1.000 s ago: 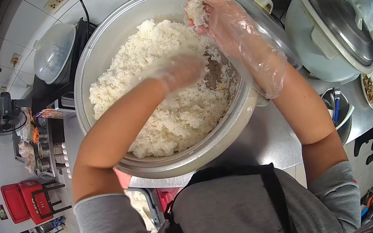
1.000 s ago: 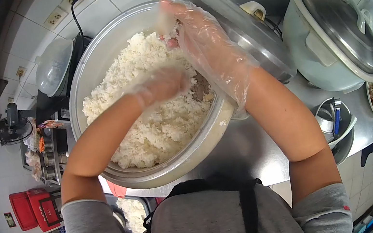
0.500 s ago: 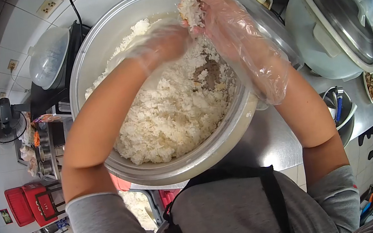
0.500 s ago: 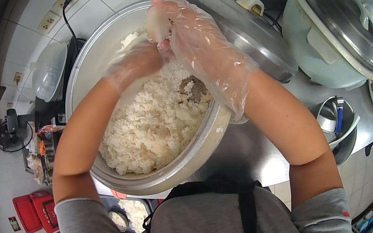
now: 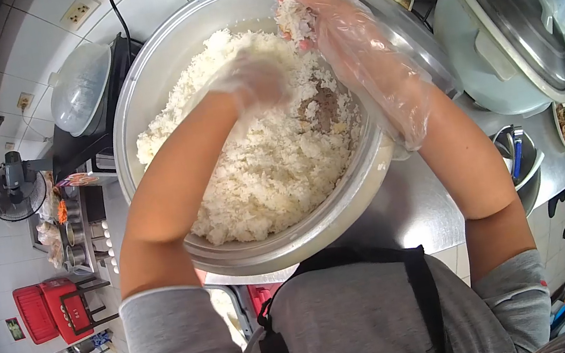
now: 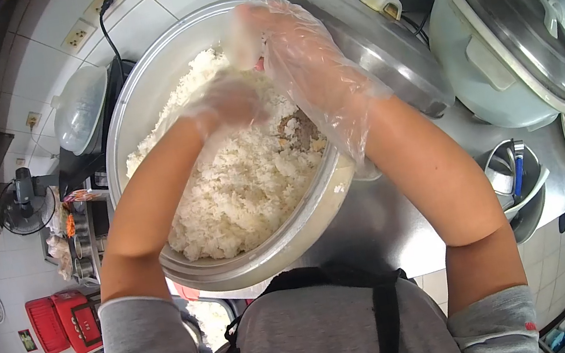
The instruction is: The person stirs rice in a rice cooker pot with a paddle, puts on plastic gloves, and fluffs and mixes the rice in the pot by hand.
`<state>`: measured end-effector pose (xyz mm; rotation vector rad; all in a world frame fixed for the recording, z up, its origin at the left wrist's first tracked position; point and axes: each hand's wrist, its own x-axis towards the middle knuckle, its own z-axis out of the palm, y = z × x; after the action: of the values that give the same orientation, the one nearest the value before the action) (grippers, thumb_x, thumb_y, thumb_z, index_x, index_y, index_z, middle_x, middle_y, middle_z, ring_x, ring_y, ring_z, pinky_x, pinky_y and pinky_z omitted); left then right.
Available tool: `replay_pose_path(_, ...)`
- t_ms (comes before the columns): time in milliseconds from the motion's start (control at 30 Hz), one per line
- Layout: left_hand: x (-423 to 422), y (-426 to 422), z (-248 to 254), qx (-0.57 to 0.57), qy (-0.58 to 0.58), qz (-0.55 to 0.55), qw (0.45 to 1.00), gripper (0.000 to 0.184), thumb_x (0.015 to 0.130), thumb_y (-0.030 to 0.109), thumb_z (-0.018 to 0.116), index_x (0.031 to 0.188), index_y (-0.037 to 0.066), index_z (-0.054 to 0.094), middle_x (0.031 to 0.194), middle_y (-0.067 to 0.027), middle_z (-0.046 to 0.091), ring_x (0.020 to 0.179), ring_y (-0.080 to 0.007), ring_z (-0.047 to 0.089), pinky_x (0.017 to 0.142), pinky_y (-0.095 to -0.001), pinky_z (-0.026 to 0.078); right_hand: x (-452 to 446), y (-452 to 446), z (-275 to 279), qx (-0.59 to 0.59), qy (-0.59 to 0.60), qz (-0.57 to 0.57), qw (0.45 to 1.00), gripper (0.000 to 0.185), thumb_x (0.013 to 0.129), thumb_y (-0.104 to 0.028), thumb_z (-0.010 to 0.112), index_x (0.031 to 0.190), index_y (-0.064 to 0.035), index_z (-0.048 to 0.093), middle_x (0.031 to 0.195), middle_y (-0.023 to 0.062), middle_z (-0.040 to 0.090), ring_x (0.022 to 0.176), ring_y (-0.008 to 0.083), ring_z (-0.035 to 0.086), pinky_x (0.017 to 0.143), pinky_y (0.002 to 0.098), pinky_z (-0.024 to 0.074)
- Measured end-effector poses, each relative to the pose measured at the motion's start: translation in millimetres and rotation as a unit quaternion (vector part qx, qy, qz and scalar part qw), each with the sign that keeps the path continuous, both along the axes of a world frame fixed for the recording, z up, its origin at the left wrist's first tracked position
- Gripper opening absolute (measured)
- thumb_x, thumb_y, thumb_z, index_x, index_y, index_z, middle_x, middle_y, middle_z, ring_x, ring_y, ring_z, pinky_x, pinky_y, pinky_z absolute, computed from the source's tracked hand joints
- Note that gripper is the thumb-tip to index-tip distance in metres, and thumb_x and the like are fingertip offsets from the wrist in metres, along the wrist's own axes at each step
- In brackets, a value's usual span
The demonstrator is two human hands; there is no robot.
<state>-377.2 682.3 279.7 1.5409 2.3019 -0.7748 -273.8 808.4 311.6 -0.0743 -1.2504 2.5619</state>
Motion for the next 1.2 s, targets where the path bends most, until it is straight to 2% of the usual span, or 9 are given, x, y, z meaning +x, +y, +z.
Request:
replay_pose_path(100,16,-44,3,0.095,-0.168,0.084,0.978,0.04,0.091,0.038,0.059,0.064,0.009,0.061,0.063,0.0001,0.056,0.07,-0.0191,0.057,0.098,-0.0424,0.039,13,-4,4,0.019,0.03,-0.018,0.999,0.038,0.086,-0.037,0.072,0.112,-0.0101,0.061,0.098,0.0008,0.061,0.088,0.0098,0.055,0.073,0.0299,0.0412)
replay_pose_path(233,70,-81,49,0.04,-0.127,0.073,0.988,0.035,0.087,0.041,0.062,0.074,0.009,0.069,0.085,-0.0071,0.063,0.093,-0.0216,0.058,0.105,-0.0422,0.033,2,6,-6,0.108,-0.065,-0.011,0.992,0.042,0.093,-0.038,0.062,0.131,-0.0213,0.059,0.132,-0.0013,0.055,0.108,0.013,0.053,0.082,0.0328,0.0392)
replay_pose_path(367,74,-137,72,0.167,-0.123,0.06,0.976,0.037,0.086,0.047,0.063,0.089,0.013,0.074,0.105,-0.0124,0.066,0.106,-0.0236,0.056,0.105,-0.04,0.032,5,25,-40,0.193,0.206,0.056,0.958,0.04,0.096,-0.036,0.055,0.133,-0.022,0.059,0.136,-0.0004,0.052,0.112,0.0145,0.05,0.082,0.0323,0.0378)
replay_pose_path(467,67,-140,112,0.027,-0.067,0.186,0.98,0.029,0.081,0.038,0.073,0.097,0.013,0.074,0.112,-0.0121,0.065,0.113,-0.025,0.055,0.107,-0.04,0.033,-1,28,-50,0.251,0.208,0.006,0.945,0.039,0.096,-0.036,0.053,0.131,-0.0214,0.06,0.136,-0.0001,0.052,0.113,0.0143,0.049,0.082,0.0322,0.0376)
replay_pose_path(667,20,-131,111,0.275,-0.065,0.121,0.951,0.044,0.061,0.008,0.086,0.103,0.011,0.073,0.126,-0.0113,0.06,0.125,-0.0283,0.051,0.109,-0.0397,0.038,-5,10,-44,0.176,0.202,-0.013,0.963,0.04,0.095,-0.039,0.057,0.13,-0.0197,0.06,0.13,0.0002,0.054,0.112,0.0136,0.047,0.08,0.032,0.037)
replay_pose_path(900,-43,-4,48,0.206,-0.104,0.25,0.94,0.039,0.093,0.029,0.061,0.127,0.01,0.06,0.135,-0.0161,0.056,0.125,-0.0341,0.051,0.109,-0.0417,0.038,-13,9,-24,0.214,0.102,-0.013,0.971,0.032,0.092,-0.042,0.062,0.112,-0.0171,0.065,0.118,-0.0021,0.058,0.099,0.0088,0.051,0.077,0.0299,0.0379)
replay_pose_path(1033,-111,23,-52,0.259,-0.063,0.132,0.955,0.068,0.071,0.04,0.081,0.127,0.009,0.061,0.124,-0.0156,0.062,0.115,-0.0338,0.059,0.095,-0.0416,0.048,-12,9,5,0.196,-0.022,0.022,0.98,0.032,0.088,0.007,0.049,0.114,-0.0057,0.061,0.109,0.0165,0.061,0.103,0.0269,0.055,0.093,0.0333,0.0446)
replay_pose_path(1100,-100,23,-54,0.278,-0.062,0.182,0.941,0.074,0.071,0.042,0.079,0.133,0.012,0.054,0.132,-0.0137,0.056,0.121,-0.0325,0.053,0.101,-0.0398,0.043,-13,10,-6,0.25,0.02,-0.015,0.968,0.024,0.09,-0.027,0.057,0.108,-0.0125,0.065,0.109,0.0033,0.06,0.099,0.0154,0.052,0.082,0.031,0.0407)
replay_pose_path(1200,-95,19,-47,0.25,-0.084,0.231,0.937,0.077,0.075,0.041,0.075,0.142,0.017,0.046,0.142,-0.0117,0.049,0.129,-0.0306,0.046,0.11,-0.0382,0.037,-11,10,-12,0.296,0.021,-0.044,0.954,0.031,0.091,-0.044,0.061,0.103,-0.0158,0.066,0.108,-0.0035,0.059,0.095,0.0102,0.05,0.077,0.0295,0.0388)
